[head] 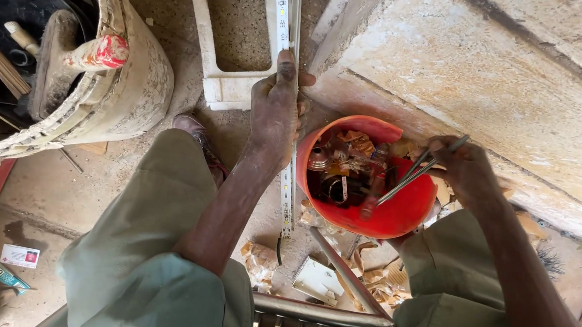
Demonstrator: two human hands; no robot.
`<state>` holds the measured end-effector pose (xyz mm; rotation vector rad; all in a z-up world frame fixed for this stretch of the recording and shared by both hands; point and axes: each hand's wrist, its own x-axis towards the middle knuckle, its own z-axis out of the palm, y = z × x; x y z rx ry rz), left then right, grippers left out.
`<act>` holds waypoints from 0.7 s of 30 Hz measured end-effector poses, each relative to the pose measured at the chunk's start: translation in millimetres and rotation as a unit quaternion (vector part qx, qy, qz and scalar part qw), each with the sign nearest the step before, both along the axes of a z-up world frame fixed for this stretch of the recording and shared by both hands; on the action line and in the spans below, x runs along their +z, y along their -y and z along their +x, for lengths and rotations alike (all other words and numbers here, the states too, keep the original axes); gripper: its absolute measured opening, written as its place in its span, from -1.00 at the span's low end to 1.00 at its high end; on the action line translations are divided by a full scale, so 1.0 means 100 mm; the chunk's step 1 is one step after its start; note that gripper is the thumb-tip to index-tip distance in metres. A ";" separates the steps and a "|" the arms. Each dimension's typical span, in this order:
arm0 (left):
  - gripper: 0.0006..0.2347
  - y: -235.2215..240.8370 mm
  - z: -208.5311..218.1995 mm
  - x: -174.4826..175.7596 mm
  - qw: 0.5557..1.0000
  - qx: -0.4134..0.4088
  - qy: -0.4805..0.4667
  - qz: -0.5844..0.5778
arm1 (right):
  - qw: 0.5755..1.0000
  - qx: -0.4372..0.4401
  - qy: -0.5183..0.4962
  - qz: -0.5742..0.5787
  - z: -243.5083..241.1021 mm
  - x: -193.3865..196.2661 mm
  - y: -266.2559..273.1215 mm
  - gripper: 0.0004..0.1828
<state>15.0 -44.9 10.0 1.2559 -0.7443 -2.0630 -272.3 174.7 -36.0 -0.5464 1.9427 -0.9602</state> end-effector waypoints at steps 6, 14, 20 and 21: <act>-0.42 -0.10 0.02 -0.23 0.998 -0.052 -0.006 -0.031 | 0.989 -0.095 0.087 -0.078 0.44 0.44 0.47 -0.77; -0.60 -0.21 -0.06 -0.12 0.983 -0.172 0.069 -0.018 | 0.964 -0.176 0.181 -0.078 0.85 0.84 1.16 -0.83; -0.55 -0.42 -0.03 0.06 0.960 -0.271 -0.065 0.018 | 0.974 -0.107 0.125 -0.158 1.01 0.32 1.37 -0.84; -0.56 -0.45 -0.02 0.06 0.956 -0.279 -0.082 0.024 | 0.974 -0.099 0.093 -0.179 1.02 0.18 1.41 -0.84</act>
